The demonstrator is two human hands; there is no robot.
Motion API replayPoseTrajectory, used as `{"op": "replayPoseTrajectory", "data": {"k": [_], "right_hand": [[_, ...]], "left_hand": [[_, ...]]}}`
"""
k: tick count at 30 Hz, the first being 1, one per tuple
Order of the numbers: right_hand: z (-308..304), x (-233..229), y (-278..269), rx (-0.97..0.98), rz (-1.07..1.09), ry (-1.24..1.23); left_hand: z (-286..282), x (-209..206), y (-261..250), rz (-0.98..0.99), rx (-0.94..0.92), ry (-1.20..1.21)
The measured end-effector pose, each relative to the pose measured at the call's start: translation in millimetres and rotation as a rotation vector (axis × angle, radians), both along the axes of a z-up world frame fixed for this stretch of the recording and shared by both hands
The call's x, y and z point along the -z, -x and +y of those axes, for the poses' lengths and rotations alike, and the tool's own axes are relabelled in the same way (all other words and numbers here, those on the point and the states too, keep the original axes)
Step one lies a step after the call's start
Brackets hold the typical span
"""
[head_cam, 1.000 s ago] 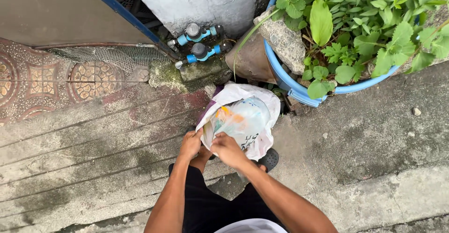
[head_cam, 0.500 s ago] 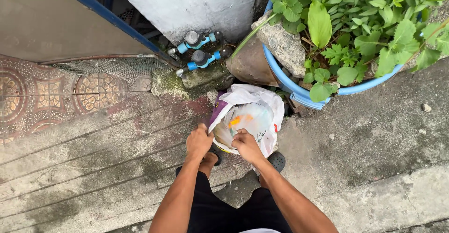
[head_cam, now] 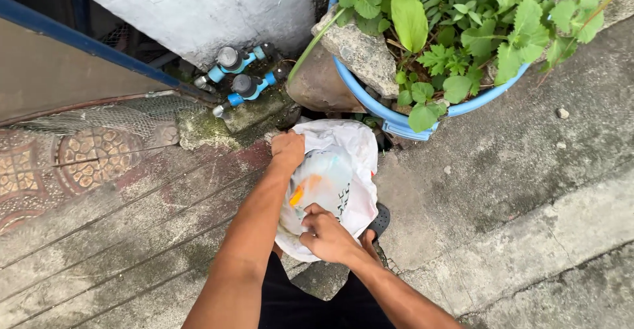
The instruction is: Sort trash from a plastic bag and other containers into a waste bin.
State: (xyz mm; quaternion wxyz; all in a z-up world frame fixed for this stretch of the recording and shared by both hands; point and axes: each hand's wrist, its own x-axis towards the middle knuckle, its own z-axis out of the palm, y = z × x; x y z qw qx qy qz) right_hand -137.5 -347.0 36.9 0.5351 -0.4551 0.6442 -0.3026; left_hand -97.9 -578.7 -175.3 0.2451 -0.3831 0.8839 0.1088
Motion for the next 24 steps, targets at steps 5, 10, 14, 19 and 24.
{"op": "replayPoseTrajectory", "data": {"k": [5,10,14,19,24], "right_hand": [[5.1,1.2,-2.6,0.069,-0.056,-0.042],[10.5,8.2,-8.5,0.051,-0.047,-0.025],[14.4,5.7,-8.7,0.022,-0.039,-0.089],[14.5,22.6,-7.4,0.020,-0.031,-0.134],[13.3,92.8,11.7,0.285,-0.114,0.024]], "left_hand": [[12.5,-5.8,-29.1,-0.113,-0.008,-0.083],[25.1,-5.0,-59.3,0.020,-0.011,0.010],[22.2,40.3,-83.9,-0.008,0.003,0.096],[23.9,-18.1,-46.9,0.185,-0.032,-0.017],[23.9,-114.0,12.2,0.614,0.052,-0.107]]}}
